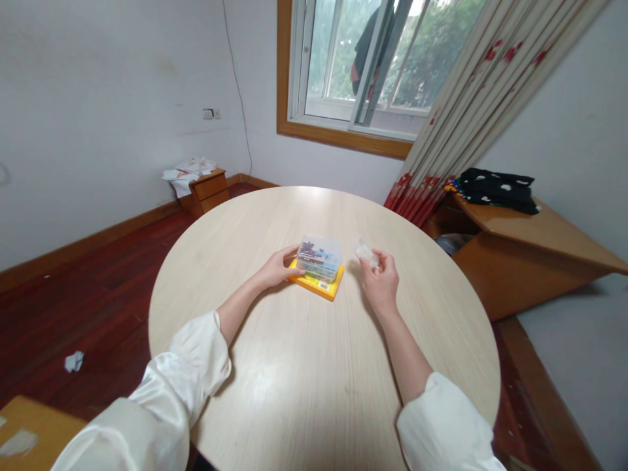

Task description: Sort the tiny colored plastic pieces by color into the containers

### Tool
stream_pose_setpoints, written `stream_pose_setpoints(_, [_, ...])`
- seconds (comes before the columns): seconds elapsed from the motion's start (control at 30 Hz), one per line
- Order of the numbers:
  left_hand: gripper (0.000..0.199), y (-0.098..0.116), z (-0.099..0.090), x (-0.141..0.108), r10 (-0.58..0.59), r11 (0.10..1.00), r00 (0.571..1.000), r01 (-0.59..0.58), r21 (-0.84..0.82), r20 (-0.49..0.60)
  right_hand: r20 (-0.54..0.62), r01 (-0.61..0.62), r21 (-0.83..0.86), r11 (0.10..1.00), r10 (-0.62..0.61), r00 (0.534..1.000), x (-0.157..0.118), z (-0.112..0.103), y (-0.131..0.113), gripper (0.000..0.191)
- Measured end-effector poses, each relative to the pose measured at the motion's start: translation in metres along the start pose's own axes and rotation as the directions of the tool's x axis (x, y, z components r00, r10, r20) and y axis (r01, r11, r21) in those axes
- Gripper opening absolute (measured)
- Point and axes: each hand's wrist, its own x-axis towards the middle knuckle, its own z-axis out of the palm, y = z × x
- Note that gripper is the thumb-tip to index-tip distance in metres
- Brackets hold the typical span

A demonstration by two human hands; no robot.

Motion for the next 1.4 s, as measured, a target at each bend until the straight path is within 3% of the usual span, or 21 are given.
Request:
stream_pose_setpoints(0.13, [0.058,-0.005,-0.002,0.002,0.02,1.0,0.997,-0.02,-0.001,0.079,-0.04,0.013,0.08,0.997,-0.01,0.999,0.001,0.0,-0.004,0.043])
stream_pose_setpoints(0.3, [0.054,-0.008,-0.002,0.002,0.037,0.998,0.994,-0.042,0.054,0.099,-0.09,0.076,0.174,0.982,-0.061,0.994,0.002,0.003,-0.019,0.039])
stream_pose_setpoints(0.43, [0.054,-0.008,-0.002,0.002,0.053,0.993,0.992,-0.065,0.1,0.114,-0.054,0.187,0.173,0.967,-0.18,0.982,-0.003,0.011,-0.037,0.034])
stream_pose_setpoints(0.6, [0.061,-0.004,0.001,0.001,0.056,0.987,0.993,-0.071,0.145,0.101,0.061,0.413,0.029,0.91,-0.414,0.908,-0.01,0.019,-0.052,0.026])
stream_pose_setpoints(0.73, [0.06,-0.004,0.003,0.002,0.056,0.985,0.994,-0.071,0.158,0.094,0.1,0.522,-0.069,0.85,-0.514,0.852,-0.013,0.023,-0.053,0.022])
stream_pose_setpoints(1.4, [0.055,-0.003,0.005,0.002,0.098,0.982,0.993,-0.106,0.158,0.059,0.248,0.501,-0.095,0.86,-0.467,0.849,-0.023,0.034,-0.05,0.026])
